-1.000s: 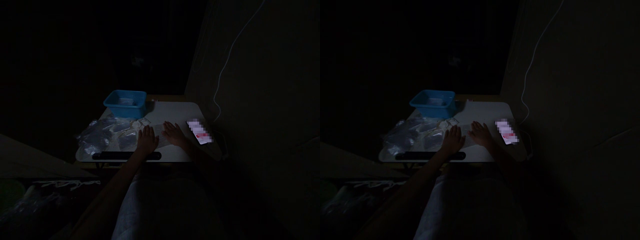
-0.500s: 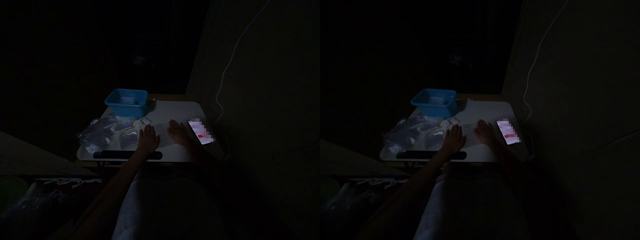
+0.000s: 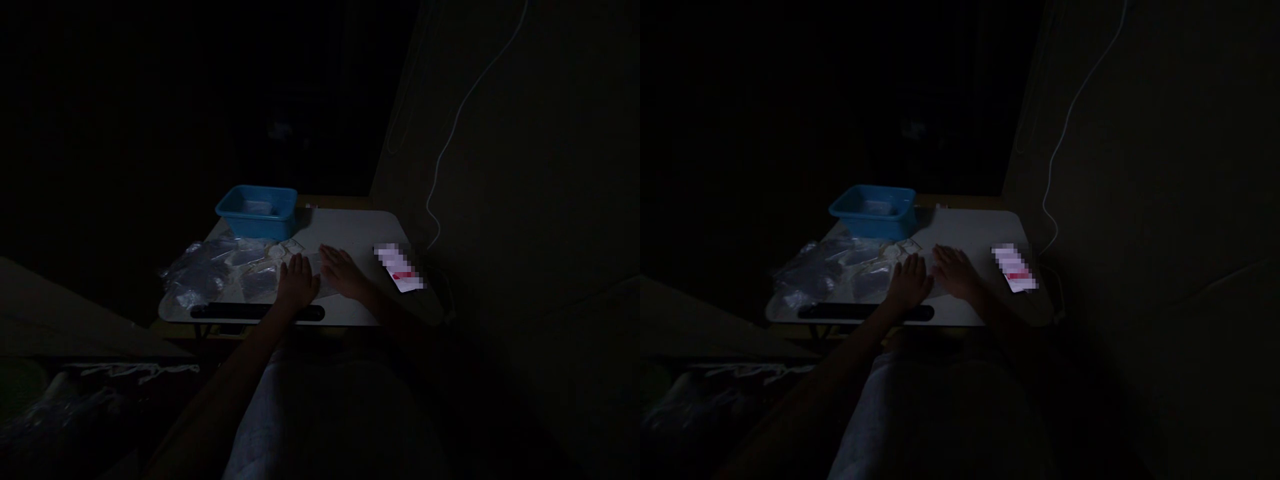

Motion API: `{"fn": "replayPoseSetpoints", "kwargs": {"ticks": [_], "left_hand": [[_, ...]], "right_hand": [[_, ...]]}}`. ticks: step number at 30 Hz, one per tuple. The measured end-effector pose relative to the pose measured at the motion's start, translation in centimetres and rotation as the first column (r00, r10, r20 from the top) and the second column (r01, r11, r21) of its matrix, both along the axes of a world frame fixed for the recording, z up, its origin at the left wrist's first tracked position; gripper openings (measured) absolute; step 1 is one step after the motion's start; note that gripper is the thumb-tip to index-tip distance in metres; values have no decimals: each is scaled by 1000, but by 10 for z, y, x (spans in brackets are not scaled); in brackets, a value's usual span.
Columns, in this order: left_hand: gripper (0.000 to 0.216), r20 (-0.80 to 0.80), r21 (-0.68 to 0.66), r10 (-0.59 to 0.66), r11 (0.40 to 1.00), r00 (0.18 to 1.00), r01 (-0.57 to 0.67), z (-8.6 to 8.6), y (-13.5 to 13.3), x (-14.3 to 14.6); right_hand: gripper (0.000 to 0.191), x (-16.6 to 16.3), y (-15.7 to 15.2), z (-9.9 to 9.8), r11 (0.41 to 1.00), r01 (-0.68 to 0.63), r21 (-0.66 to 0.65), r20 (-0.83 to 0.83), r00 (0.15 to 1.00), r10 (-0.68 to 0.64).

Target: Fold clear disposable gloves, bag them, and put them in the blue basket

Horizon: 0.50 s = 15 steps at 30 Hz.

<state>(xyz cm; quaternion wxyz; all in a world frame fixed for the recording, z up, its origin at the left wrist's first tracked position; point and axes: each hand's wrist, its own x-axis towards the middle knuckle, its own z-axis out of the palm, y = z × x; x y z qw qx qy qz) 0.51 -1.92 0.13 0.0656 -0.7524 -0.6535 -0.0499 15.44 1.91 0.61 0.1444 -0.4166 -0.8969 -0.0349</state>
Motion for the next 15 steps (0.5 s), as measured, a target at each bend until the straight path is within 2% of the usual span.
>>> {"fn": "replayPoseSetpoints", "kwargs": {"ticks": [3,9,15], "left_hand": [[59,-10,-18,-5,1000,1000,4,1,-1,0],[60,0,9,2,1000,1000,-2,1,-1,0],[59,-6,1,-1,1000,1000,1,1,-1,1]], "right_hand": [[53,-8,-9,-4,998,-62,-9,96,993,63],[53,7,-6,-11,999,39,23,108,993,-41],[51,20,-2,-10,988,153,-7,88,984,-152]]}}
